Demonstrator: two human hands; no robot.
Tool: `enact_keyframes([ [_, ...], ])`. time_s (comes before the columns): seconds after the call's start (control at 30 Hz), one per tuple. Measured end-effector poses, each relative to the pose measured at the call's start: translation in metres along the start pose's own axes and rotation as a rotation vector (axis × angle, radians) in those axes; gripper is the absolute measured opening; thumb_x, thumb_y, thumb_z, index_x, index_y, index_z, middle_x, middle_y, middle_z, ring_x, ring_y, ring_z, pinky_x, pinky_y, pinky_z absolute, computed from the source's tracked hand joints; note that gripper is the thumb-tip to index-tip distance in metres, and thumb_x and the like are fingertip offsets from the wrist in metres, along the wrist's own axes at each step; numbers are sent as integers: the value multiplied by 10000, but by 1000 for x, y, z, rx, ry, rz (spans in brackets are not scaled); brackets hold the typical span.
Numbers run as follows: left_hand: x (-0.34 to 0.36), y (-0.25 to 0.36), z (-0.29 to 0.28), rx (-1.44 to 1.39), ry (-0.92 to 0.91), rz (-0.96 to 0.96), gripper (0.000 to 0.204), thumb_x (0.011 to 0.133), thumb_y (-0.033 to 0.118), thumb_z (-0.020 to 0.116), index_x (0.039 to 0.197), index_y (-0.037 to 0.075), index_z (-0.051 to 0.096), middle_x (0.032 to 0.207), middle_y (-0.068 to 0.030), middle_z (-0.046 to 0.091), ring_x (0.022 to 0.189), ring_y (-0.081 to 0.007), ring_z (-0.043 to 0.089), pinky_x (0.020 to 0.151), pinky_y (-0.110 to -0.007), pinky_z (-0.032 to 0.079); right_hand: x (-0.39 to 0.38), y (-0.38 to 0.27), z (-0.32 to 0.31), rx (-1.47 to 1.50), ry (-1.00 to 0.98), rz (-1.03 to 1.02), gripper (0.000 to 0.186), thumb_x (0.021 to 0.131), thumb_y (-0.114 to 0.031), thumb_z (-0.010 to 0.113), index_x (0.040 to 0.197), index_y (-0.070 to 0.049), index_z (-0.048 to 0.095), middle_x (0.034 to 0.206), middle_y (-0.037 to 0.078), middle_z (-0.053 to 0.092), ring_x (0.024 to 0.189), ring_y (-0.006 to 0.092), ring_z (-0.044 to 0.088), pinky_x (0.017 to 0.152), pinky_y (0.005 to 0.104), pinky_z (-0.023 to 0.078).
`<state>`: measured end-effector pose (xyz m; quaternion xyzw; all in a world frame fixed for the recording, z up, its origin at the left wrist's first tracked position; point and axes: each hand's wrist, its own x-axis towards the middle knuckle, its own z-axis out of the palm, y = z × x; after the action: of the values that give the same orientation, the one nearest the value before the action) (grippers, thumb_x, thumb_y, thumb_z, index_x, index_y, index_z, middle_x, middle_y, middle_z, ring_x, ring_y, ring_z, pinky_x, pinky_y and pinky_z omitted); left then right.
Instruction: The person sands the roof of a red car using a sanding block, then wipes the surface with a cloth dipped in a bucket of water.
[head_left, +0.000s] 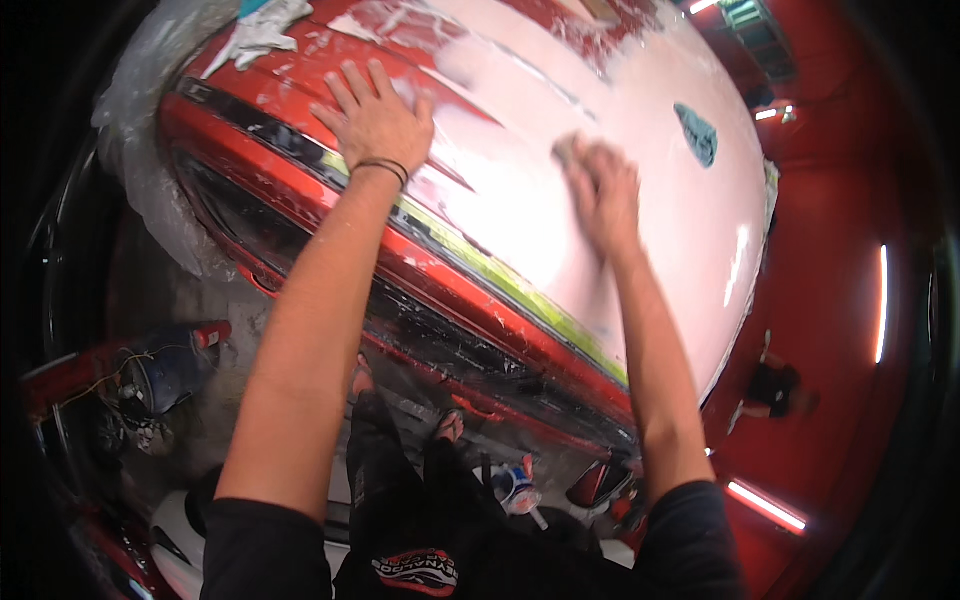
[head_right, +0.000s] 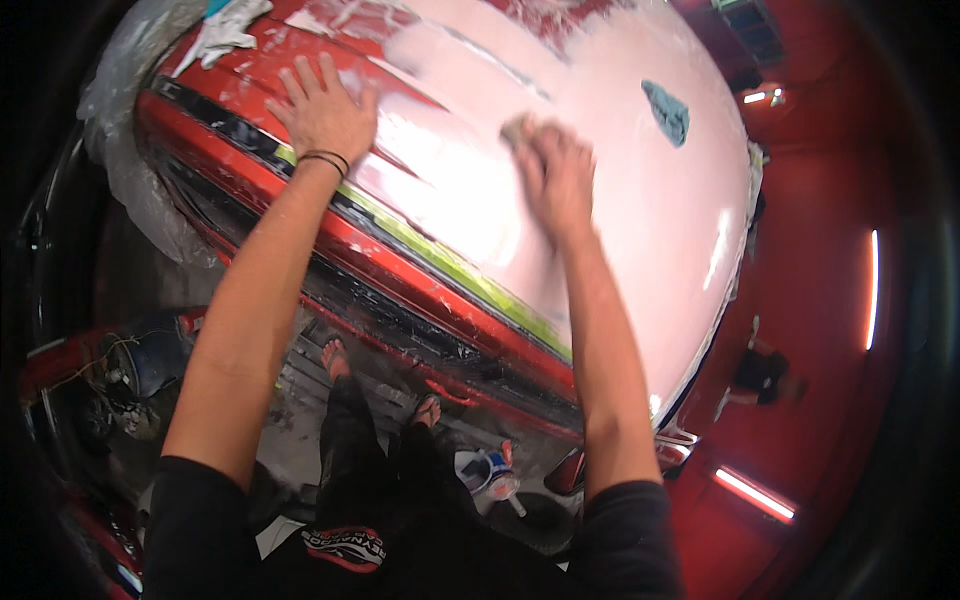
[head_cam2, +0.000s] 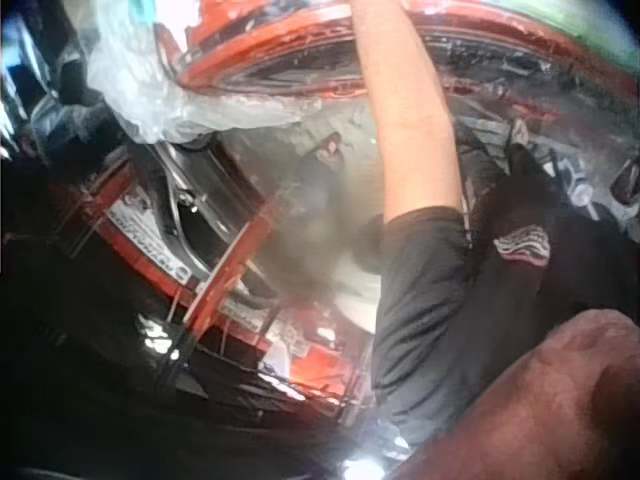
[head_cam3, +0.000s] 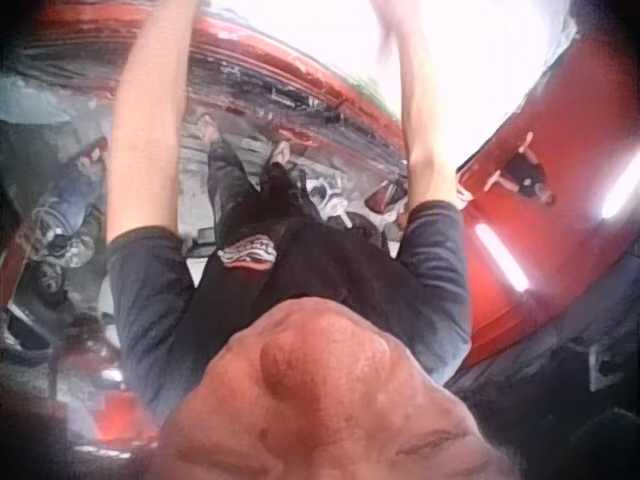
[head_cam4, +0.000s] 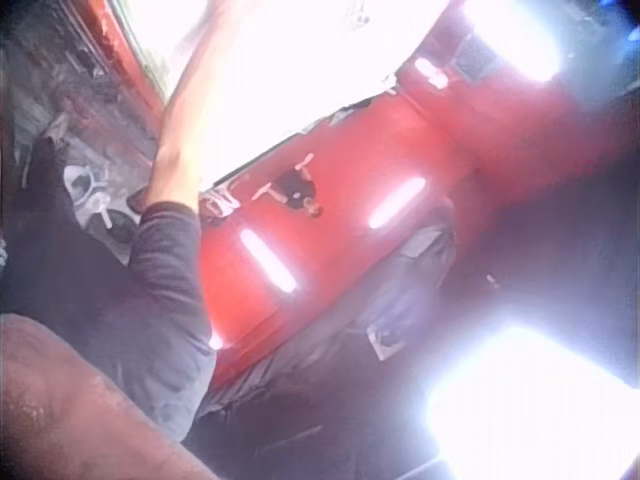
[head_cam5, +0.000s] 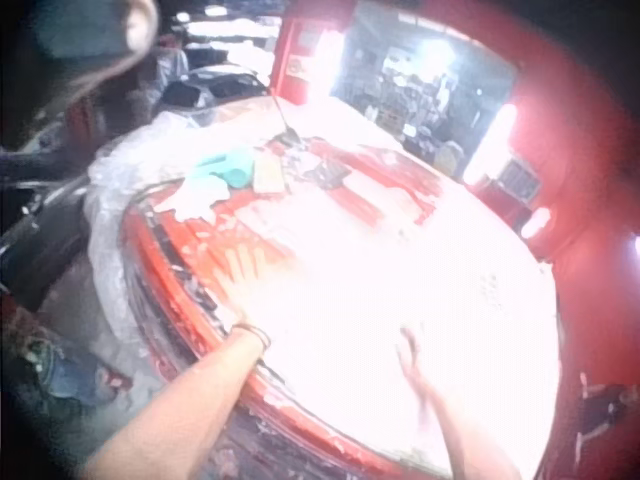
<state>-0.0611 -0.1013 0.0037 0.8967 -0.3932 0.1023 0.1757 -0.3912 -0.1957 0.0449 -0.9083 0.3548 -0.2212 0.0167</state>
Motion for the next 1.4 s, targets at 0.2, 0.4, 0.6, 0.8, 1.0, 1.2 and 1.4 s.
enact_keyframes([
  [0.2, 10, 12, 11, 12, -52, 5, 920, 1065, 637, 536, 1719, 3, 413, 1815, -316, 326, 1705, -529, 234, 1339, -769, 155, -7, 15, 7, 11, 46, 211, 441, 1066, -284, 747, 1496, -190, 745, 1492, 179, 688, 1292, 432, 633, 1151, 551, 480],
  [0.4, 42, 4, -1, -14, -66, 22, 832, 1046, 581, 561, 1667, 33, 485, 1796, -269, 369, 1695, -473, 286, 1358, -718, 180, -126, -37, -36, 101, -43, 109, 489, 1024, -239, 811, 1508, -240, 744, 1475, 175, 675, 1315, 405, 603, 1143, 548, 467],
  [0.6, 38, 9, 8, -36, -41, 52, 852, 1056, 582, 547, 1729, 68, 456, 1838, -231, 329, 1727, -439, 239, 1385, -690, 127, 15, 105, -12, 5, 134, 56, 383, 1048, -231, 778, 1422, -147, 775, 1358, 192, 732, 1149, 426, 686, 1025, 538, 537],
  [0.8, 38, 19, 15, -75, -22, 57, 830, 1056, 606, 600, 1706, 103, 486, 1818, -232, 364, 1706, -456, 276, 1357, -724, 146, 71, 162, 4, -91, 150, 304, 375, 1082, -326, 716, 1415, -161, 771, 1410, 167, 731, 1199, 443, 692, 1039, 584, 550],
  [1.0, 40, -7, -3, -4, -34, 27, 826, 1053, 585, 613, 1702, 90, 483, 1827, -237, 344, 1707, -463, 273, 1360, -719, 145, -23, 20, -13, 71, -51, 63, 492, 1019, -212, 793, 1506, -228, 726, 1495, 182, 658, 1338, 427, 596, 1151, 573, 457],
  [1.2, 35, 18, 5, -59, -58, 45, 848, 1049, 588, 600, 1721, 90, 456, 1830, -241, 336, 1721, -441, 248, 1379, -692, 118, 102, 167, 12, 30, 92, 30, 378, 1059, -224, 750, 1424, -128, 772, 1359, 194, 731, 1206, 430, 671, 1044, 530, 518],
  [1.4, 38, 15, 6, -91, -67, 30, 856, 1048, 582, 598, 1728, 86, 445, 1832, -247, 328, 1727, -443, 231, 1384, -686, 100, 167, 197, 36, -68, 144, 217, 379, 1086, -326, 713, 1399, -127, 791, 1341, 207, 764, 1223, 445, 709, 1050, 544, 552],
])
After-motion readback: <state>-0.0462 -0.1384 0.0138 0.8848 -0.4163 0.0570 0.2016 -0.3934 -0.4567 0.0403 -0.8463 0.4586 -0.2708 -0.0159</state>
